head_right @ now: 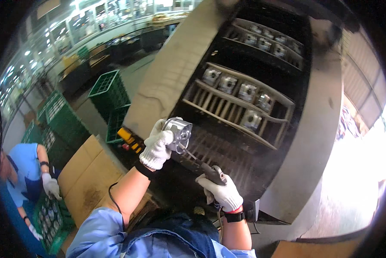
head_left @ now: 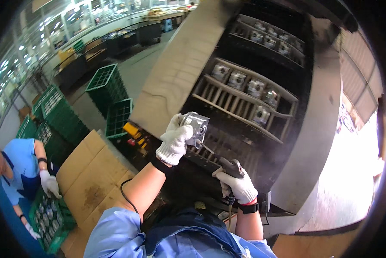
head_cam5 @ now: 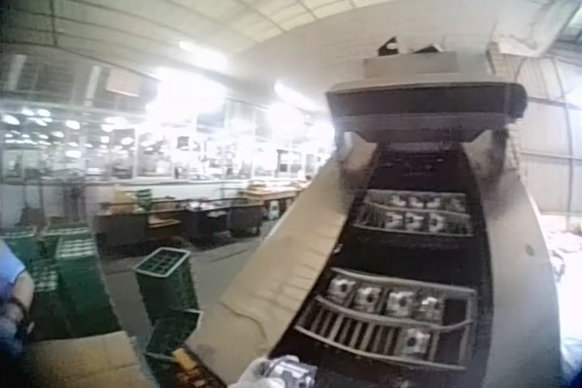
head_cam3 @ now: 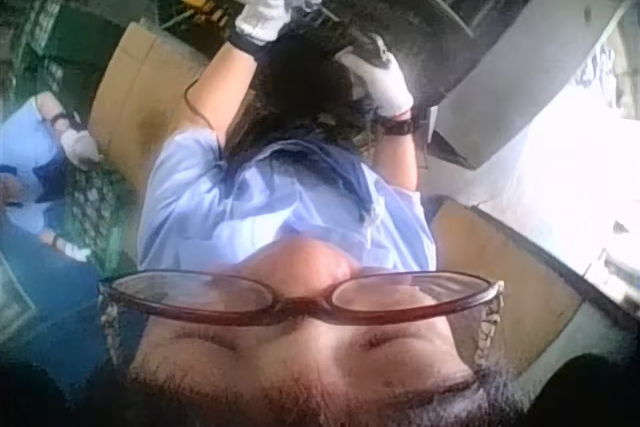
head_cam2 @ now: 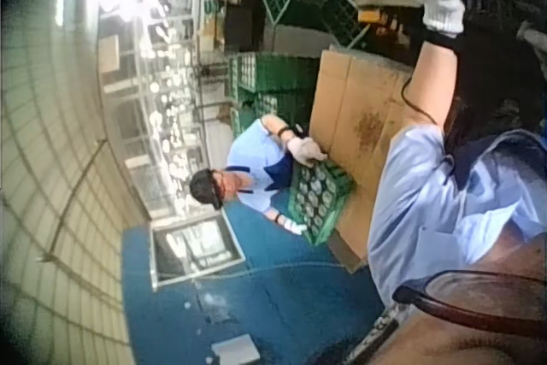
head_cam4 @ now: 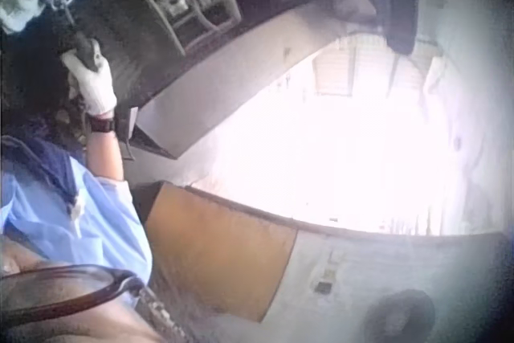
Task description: Cleaning metal pistons with an air pressure gun and loading them into a basket inside a machine.
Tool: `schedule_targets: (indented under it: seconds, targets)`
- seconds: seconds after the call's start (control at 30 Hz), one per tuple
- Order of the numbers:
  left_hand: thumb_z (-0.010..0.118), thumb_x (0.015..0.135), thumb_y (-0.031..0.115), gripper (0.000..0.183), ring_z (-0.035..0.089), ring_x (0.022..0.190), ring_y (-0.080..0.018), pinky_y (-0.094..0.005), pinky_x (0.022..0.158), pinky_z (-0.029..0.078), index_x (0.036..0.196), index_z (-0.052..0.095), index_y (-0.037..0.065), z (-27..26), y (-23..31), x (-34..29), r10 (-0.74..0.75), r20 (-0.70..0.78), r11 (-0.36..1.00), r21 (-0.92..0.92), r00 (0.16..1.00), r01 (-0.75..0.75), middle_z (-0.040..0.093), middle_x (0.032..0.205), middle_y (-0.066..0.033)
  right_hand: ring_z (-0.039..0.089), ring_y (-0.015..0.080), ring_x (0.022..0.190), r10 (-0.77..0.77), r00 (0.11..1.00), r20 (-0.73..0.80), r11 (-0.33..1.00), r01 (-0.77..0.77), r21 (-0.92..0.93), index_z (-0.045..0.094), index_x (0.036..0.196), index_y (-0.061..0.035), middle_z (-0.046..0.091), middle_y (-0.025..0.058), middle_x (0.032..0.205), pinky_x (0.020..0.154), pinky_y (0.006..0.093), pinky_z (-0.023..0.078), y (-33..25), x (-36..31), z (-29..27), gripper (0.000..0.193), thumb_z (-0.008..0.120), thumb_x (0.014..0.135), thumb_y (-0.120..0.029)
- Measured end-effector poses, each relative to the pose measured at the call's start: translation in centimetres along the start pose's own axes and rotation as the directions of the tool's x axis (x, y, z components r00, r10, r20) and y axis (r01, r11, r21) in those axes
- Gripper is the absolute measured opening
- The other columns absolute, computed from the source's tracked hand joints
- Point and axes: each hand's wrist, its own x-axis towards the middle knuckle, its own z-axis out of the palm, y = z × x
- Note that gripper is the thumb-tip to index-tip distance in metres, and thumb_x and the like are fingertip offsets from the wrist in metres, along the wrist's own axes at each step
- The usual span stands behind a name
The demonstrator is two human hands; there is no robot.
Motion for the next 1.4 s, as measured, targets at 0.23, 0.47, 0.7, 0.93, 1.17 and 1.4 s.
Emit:
schedule_targets:
  seconds: [0.23,0.47,0.7,0.93,1.17,1.4]
  targets:
    - [0.062,0.082,0.012,0.031,0.067,0.090,-0.0203,-0.0335,0.079,0.059,0.110,0.053,0.001,-9.3,3.3,-4.4,0.119,-0.286,0.991,0.089,0.951,-0.097,0.065,0.105,-0.0123,0.053,0.0101,0.044,0.002,0.966,0.259,1.000,0.004,-0.022,0.070,0.095,-0.0004,0.059,0.0015,0.061,0.042,0.0237,0.042,0.4,1.9,5.3,0.016,0.072,0.087,-0.014]
    - [0.041,0.092,0.044,0.052,0.065,0.087,-0.0374,-0.0540,0.077,0.055,0.114,0.063,0.003,-15.4,8.6,-13.1,-0.202,-0.401,0.822,-0.566,0.894,-0.068,0.068,0.101,-0.0163,0.051,0.0075,0.050,0.246,0.648,0.721,0.969,-0.155,-0.191,0.067,0.113,-0.0007,0.055,-0.0021,0.064,0.045,0.0233,0.042,1.8,3.6,10.7,0.034,0.073,0.088,-0.023]
    - [0.058,0.093,0.010,0.040,0.062,0.078,-0.0160,-0.0330,0.062,0.054,0.132,0.052,0.011,-23.4,9.8,-19.9,0.303,-0.734,0.915,0.402,0.607,0.030,0.064,0.101,-0.0078,0.050,0.0079,0.050,0.367,0.530,0.765,0.899,0.010,-0.438,0.068,0.108,-0.0114,0.054,-0.0031,0.066,0.045,0.0259,0.042,2.7,4.8,15.6,0.027,0.065,0.092,-0.033]
    - [0.065,0.084,0.027,0.067,0.057,0.111,-0.0369,-0.0500,0.091,0.049,0.146,0.042,0.016,-29.2,10.8,-22.9,0.528,-0.738,-0.315,0.289,0.420,0.904,0.056,0.124,-0.0208,0.053,0.0089,0.057,0.003,0.950,0.312,0.971,0.072,-0.228,0.064,0.129,-0.0083,0.058,-0.0008,0.070,0.048,0.0264,0.043,-0.5,4.3,7.3,0.044,0.066,0.092,-0.032]
    - [0.070,0.087,0.034,0.072,0.042,0.135,-0.0390,-0.0492,0.110,0.037,0.145,0.041,0.003,-24.2,9.8,-15.7,0.460,-0.538,-0.214,0.704,0.706,0.677,0.047,0.144,-0.0233,0.051,0.0106,0.045,-0.168,0.747,-0.643,0.981,0.190,-0.035,0.067,0.094,-0.0033,0.057,0.0025,0.061,0.045,0.0254,0.045,-2.4,-1.3,-9.4,0.018,0.069,0.090,-0.021]
    - [0.079,0.081,0.025,0.057,0.058,0.114,-0.0403,-0.0458,0.099,0.048,0.127,0.057,-0.001,-0.7,0.8,1.3,0.246,0.322,0.147,0.920,0.914,-0.363,0.063,0.119,-0.0224,0.050,0.0123,0.040,-0.123,0.721,-0.682,0.979,0.201,0.037,0.065,0.087,-0.0030,0.054,0.0031,0.057,0.039,0.0273,0.041,-0.4,-4.2,-13.2,0.014,0.068,0.089,-0.016]
